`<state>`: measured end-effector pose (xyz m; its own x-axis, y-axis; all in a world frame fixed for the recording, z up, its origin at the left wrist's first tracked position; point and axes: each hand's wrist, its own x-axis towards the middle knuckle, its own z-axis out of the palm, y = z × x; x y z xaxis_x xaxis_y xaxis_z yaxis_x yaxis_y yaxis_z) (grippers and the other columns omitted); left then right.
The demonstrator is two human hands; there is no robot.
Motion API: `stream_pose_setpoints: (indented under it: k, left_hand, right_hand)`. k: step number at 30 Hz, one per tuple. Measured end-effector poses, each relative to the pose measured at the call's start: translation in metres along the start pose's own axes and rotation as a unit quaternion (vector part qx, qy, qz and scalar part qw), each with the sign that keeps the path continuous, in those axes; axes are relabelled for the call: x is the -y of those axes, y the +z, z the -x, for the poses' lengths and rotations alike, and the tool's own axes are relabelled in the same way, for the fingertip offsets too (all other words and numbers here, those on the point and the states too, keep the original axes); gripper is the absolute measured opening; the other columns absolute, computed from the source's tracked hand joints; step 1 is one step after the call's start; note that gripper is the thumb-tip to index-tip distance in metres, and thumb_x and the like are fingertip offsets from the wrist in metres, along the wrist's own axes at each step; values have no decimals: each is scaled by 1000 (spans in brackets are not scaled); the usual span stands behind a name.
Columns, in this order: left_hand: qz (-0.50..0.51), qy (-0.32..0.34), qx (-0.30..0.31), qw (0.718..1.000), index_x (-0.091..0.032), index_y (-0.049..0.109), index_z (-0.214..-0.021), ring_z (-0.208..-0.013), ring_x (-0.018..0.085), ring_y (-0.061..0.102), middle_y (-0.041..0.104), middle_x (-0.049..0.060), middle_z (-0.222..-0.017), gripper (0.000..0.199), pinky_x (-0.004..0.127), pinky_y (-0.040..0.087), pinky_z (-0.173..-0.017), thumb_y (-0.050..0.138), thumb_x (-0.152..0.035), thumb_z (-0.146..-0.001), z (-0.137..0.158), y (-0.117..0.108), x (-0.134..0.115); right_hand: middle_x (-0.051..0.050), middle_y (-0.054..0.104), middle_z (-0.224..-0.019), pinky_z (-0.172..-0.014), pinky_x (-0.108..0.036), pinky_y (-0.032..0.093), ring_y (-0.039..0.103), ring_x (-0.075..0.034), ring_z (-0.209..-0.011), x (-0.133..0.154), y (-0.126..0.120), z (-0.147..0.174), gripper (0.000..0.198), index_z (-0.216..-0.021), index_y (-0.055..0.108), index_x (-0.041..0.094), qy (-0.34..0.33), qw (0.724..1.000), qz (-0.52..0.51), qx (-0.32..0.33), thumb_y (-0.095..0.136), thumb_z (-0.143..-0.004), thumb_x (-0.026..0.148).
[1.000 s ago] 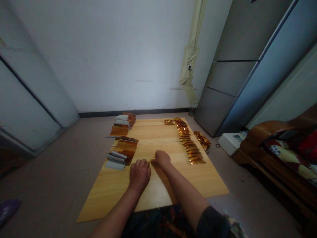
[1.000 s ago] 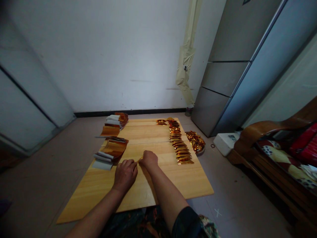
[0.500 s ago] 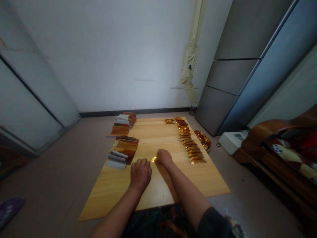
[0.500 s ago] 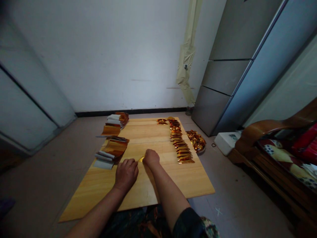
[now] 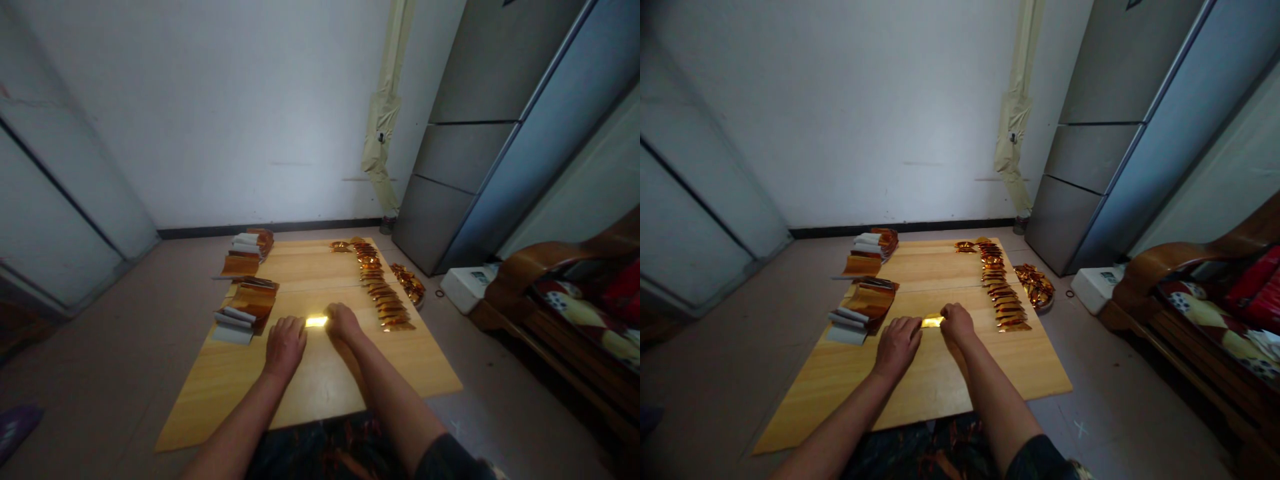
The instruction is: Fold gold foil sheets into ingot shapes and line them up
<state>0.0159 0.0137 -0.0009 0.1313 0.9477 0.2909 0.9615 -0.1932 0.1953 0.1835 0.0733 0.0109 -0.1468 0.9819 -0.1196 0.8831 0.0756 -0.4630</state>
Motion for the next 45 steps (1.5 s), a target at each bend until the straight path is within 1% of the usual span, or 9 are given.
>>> stream_pose_setpoints:
  k: [3, 12, 18, 23, 26, 32, 37, 40, 45]
  left_hand:
    - [33, 29, 4, 999, -22, 64, -113, -97, 22, 53, 64, 7, -102, 27, 33, 41, -83, 50, -22, -90, -6, 6, 1]
    - [35, 71, 45, 996, -20, 68, -101, -93, 21, 53, 64, 7, -94, 26, 32, 43, -84, 42, -21, -94, -23, 13, -4]
    - [28, 76, 56, 995, -18, 68, -100, -93, 21, 53, 62, 8, -96, 25, 32, 43, -84, 46, -28, -94, -22, 9, -6]
    - [23, 65, 76, 995, -18, 67, -94, -92, 20, 54, 60, 7, -92, 22, 31, 42, -81, 47, -26, -93, -24, 5, -9]
    - [26, 54, 76, 995, -18, 66, -93, -91, 19, 55, 60, 6, -92, 21, 30, 41, -79, 47, -27, -93, -25, 4, -11]
    - [8, 45, 95, 994, -19, 64, -94, -89, 19, 57, 59, 7, -94, 24, 28, 41, -74, 42, -28, -94, -27, 2, -17]
    - [-41, 48, 93, 994, -18, 65, -100, -89, 21, 58, 60, 9, -95, 34, 30, 41, -74, 33, -29, -97, -26, 4, -21]
    - [-52, 43, 94, 993, -17, 65, -102, -90, 21, 58, 61, 9, -95, 35, 30, 41, -75, 32, -28, -98, -25, 6, -23]
    - [-51, 27, 87, 995, -18, 65, -99, -87, 19, 59, 63, 8, -93, 35, 28, 41, -74, 31, -26, -98, -24, 10, -25]
  right_hand:
    - [-5, 68, -104, -70, -19, 38, 61, -16, -92, 0, -2, 3, 33, -104, 71, 21, -4, 1000, -7, 3, 57, -75, 13]
    - [-4, 68, -102, -80, -20, 39, 59, -17, -97, -12, -2, 2, 39, -100, 72, 21, -87, 995, -36, 24, 55, -68, 8]
    - [-4, 66, -96, -79, -21, 40, 57, -17, -91, -20, 5, 1, 36, -94, 71, 20, -101, 992, -75, -10, 55, -66, 5]
    - [-4, 62, -88, -72, -21, 39, 54, -15, -81, -22, 9, 8, 26, -86, 70, 18, -79, 991, -94, -58, 54, -69, 7]
    - [-4, 62, -88, -73, -21, 39, 55, -15, -80, -21, 10, 10, 28, -87, 70, 18, -74, 989, -109, -73, 55, -68, 5]
    - [-5, 68, -92, -78, -22, 43, 59, -16, -87, -21, 10, 8, 33, -89, 73, 18, -67, 986, -130, -84, 55, -66, 4]
    - [-2, 72, -87, -75, -21, 46, 63, -16, -83, -19, 9, 9, 34, -92, 73, 20, -37, 973, -219, -70, 56, -65, 7]
    - [-2, 73, -87, -73, -22, 46, 65, -17, -82, -13, 10, 10, 36, -99, 72, 19, -6, 965, -249, -77, 57, -68, 11]
    - [-3, 72, -89, -71, -24, 44, 65, -18, -84, 4, 14, 11, 42, -116, 65, 21, 53, 970, -211, -110, 55, -75, 16]
